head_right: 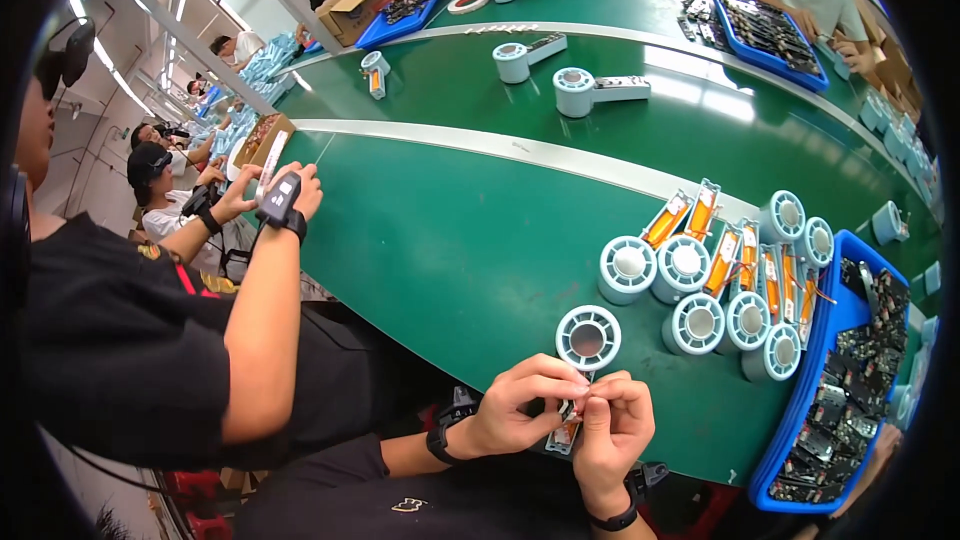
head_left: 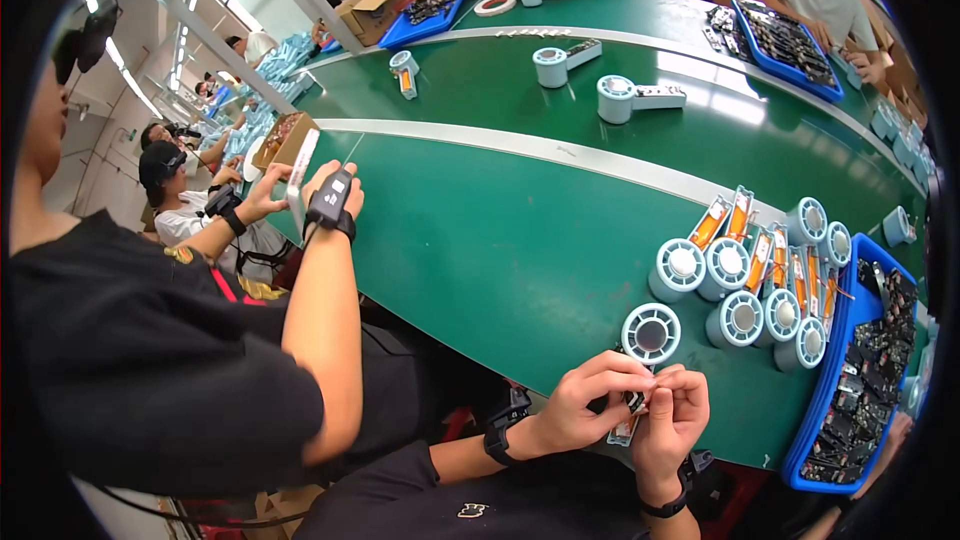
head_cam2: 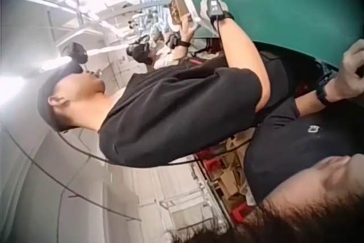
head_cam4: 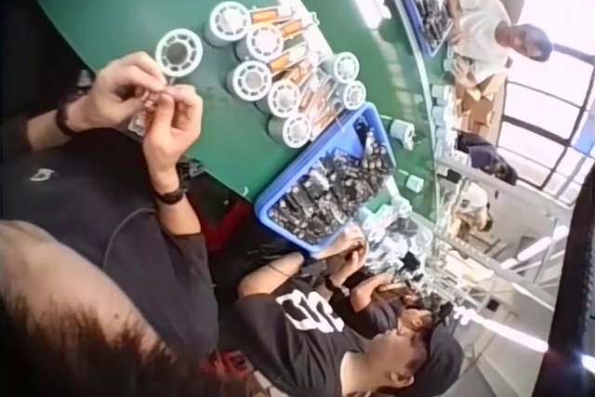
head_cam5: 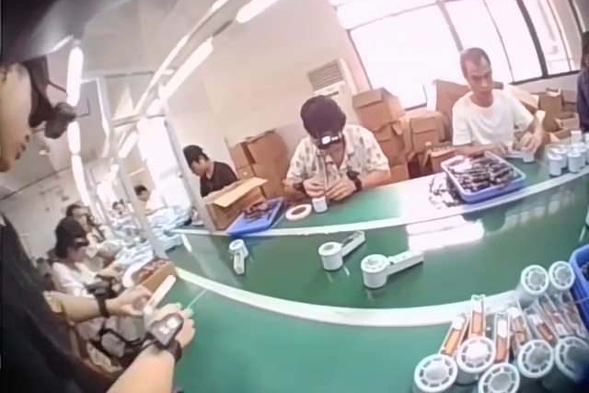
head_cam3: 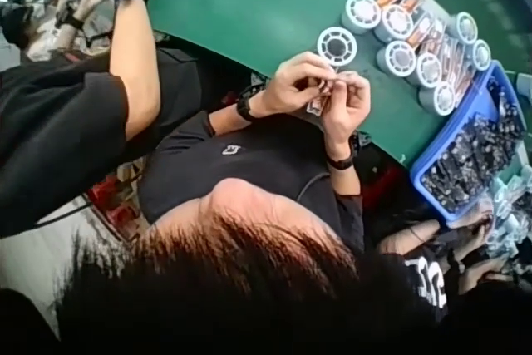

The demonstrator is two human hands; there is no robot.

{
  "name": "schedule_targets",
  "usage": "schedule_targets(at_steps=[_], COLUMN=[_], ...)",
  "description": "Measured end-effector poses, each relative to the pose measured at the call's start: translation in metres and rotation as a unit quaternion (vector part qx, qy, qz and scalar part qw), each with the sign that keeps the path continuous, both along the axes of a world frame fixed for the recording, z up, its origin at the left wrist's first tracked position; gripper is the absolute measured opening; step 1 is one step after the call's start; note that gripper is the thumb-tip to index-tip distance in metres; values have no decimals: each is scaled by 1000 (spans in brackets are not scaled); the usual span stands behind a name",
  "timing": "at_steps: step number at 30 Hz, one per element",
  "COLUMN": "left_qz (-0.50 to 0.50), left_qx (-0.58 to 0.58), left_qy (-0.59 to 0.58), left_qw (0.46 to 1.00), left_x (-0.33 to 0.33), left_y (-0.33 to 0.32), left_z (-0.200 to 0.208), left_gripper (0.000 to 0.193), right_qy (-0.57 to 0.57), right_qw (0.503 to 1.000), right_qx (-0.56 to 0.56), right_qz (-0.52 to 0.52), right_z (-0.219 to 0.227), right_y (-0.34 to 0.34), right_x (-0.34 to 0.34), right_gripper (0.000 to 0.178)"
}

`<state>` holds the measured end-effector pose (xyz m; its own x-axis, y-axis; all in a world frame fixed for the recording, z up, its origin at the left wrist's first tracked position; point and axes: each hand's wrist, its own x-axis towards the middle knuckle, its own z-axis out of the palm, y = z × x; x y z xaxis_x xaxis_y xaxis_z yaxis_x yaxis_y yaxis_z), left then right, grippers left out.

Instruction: The person picks up a circuit board and a fan housing, then connects the circuit board to the battery wires inside the housing. They repeat this process with several more units, occasionally applying tape to the components.

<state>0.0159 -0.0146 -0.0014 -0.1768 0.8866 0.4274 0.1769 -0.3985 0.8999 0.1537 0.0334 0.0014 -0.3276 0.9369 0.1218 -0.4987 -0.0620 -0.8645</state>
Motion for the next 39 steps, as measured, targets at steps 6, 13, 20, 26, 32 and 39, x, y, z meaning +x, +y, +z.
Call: schedule_targets(at_steps=[6,13,20,26,32,39], left_qz=[-26,-98,-76,-80,-51,-50], left_qx=[-11,-27,-23,-37,-12,-25], left_qy=[85,61,96,72,80,46], left_qw=[996,993,992,994,995,997], left_x=[-26,-47,-53,-52,-54,-51], left_y=[7,-2,-7,-3,-2,2], left_z=[10,25,12,16,21,5], left_gripper=[38,37,40,38,35,32], right_qy=[-127,-299,-358,-359,-330,-320], right_qw=[991,928,867,885,900,892], right_qx=[30,217,344,292,275,315], right_qz=[-33,-39,42,53,73,50], right_z=[7,25,45,50,50,38], right_y=[2,12,24,22,27,35], right_x=[-2,0,-3,-5,-7,-5], right_gripper=[6,8,10,18,17,26])
